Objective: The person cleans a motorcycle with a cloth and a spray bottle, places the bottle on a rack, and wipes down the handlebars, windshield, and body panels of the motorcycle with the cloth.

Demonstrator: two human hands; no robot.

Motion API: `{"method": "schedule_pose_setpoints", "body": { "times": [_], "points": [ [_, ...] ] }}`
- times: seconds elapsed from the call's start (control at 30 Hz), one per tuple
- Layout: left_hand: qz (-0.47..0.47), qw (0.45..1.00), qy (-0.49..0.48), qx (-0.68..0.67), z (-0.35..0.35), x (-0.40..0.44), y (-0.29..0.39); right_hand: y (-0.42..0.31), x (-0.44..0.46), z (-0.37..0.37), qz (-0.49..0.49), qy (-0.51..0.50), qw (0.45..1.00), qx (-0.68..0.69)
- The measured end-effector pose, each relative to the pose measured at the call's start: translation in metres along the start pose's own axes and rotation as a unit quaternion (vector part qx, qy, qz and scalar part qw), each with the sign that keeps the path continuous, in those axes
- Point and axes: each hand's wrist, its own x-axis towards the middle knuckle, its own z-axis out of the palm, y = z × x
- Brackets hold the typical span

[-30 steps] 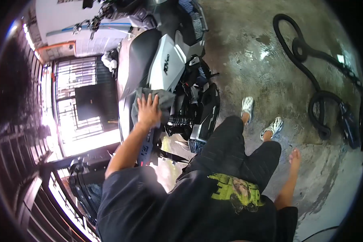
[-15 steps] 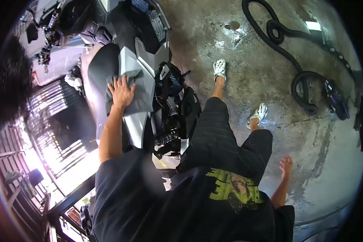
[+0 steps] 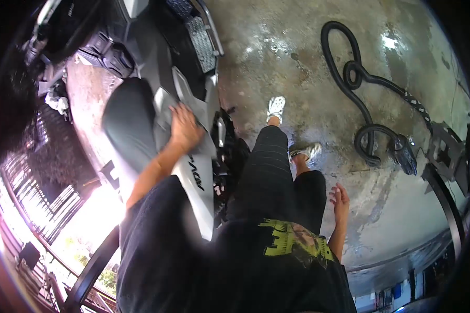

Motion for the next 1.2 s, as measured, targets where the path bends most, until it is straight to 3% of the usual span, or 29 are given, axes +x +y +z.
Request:
{"method": "schedule_pose_setpoints", "body": {
  "times": [0.03, 0.07, 0.1, 0.13, 0.2, 0.23, 0.3, 0.33, 0.37, 0.4, 0.43, 0.47, 0.57, 0.6, 0.67, 0.73, 0.8, 0.87, 0.93, 1.0, 1.07, 1.13, 1.2],
  "points": [
    [0.070, 0.996, -0.056, -0.004, -0.016, -0.019, 0.015, -0.014, 0.003, 0.009, -0.016, -0.006, 1.000, 0.010],
    [0.201, 0.972, -0.121, -0.029, -0.013, -0.035, 0.029, -0.024, 0.005, 0.017, -0.034, -0.011, 0.999, 0.022],
    [0.248, 0.954, -0.168, 0.006, -0.017, -0.057, 0.049, -0.029, 0.007, 0.023, -0.034, -0.007, 0.999, 0.031],
    [0.332, 0.934, -0.115, 0.069, 0.006, -0.073, 0.064, -0.026, 0.012, 0.028, -0.040, -0.003, 0.998, 0.048],
    [0.475, 0.880, -0.014, 0.017, 0.044, -0.085, 0.060, -0.014, 0.022, 0.032, -0.004, -0.011, 0.998, 0.067],
    [0.471, 0.882, -0.007, 0.028, 0.049, -0.070, 0.048, -0.015, 0.025, 0.035, 0.017, -0.012, 0.999, 0.048],
    [0.444, 0.892, -0.049, -0.073, 0.057, -0.054, 0.026, 0.009, 0.053, 0.030, 0.051, -0.049, 0.997, -0.014],
    [0.400, 0.908, -0.115, -0.046, 0.047, -0.034, -0.002, 0.025, 0.071, 0.024, -0.036, -0.067, 0.993, -0.091],
    [0.282, 0.946, -0.071, -0.142, 0.037, -0.023, -0.034, 0.058, 0.097, 0.013, -0.038, -0.083, 0.993, -0.075],
    [0.213, 0.961, 0.040, -0.172, 0.021, -0.016, -0.068, 0.093, 0.125, 0.004, -0.038, -0.094, 0.993, -0.061],
    [0.167, 0.975, 0.036, -0.141, 0.042, 0.006, -0.091, 0.070, 0.124, -0.002, 0.064, -0.065, 0.993, -0.072],
    [0.097, 0.981, -0.039, -0.162, 0.022, 0.024, -0.112, 0.041, 0.121, -0.013, 0.166, -0.030, 0.982, -0.080],
    [-0.115, 0.964, -0.102, -0.215, -0.024, 0.080, -0.144, -0.026, 0.122, -0.047, 0.122, 0.031, 0.992, -0.014],
    [-0.163, 0.957, -0.044, -0.234, -0.029, 0.108, -0.157, -0.042, 0.134, -0.054, 0.078, 0.048, 0.995, 0.031],
    [-0.190, 0.955, 0.174, -0.144, -0.088, 0.156, -0.195, -0.067, 0.162, -0.074, 0.037, 0.074, 0.995, 0.057],
    [-0.203, 0.917, 0.343, -0.021, -0.134, 0.207, -0.259, -0.125, 0.164, -0.068, -0.035, 0.048, 0.995, 0.076],
    [-0.237, 0.905, 0.353, -0.015, -0.163, 0.250, -0.330, -0.178, 0.166, -0.050, -0.035, 0.074, 0.995, 0.058],
    [-0.267, 0.914, 0.301, -0.057, -0.167, 0.286, -0.384, -0.195, 0.170, -0.015, -0.032, 0.106, 0.992, 0.052],
    [-0.247, 0.921, 0.301, -0.001, -0.156, 0.302, -0.394, -0.205, 0.175, 0.013, -0.030, 0.096, 0.994, 0.043],
    [-0.278, 0.887, 0.365, -0.059, -0.146, 0.315, -0.389, -0.198, 0.179, 0.052, 0.009, 0.046, 0.999, 0.013],
    [-0.263, 0.899, 0.345, -0.055, -0.152, 0.311, -0.398, -0.193, 0.182, 0.092, 0.049, -0.013, 0.997, -0.056],
    [-0.268, 0.864, 0.417, -0.088, -0.172, 0.318, -0.418, -0.193, 0.183, 0.126, 0.028, -0.091, 0.991, -0.098],
    [-0.355, 0.776, 0.514, -0.090, -0.197, 0.339, -0.447, -0.223, 0.186, 0.146, 0.012, -0.153, 0.967, -0.203]
  ]
}}
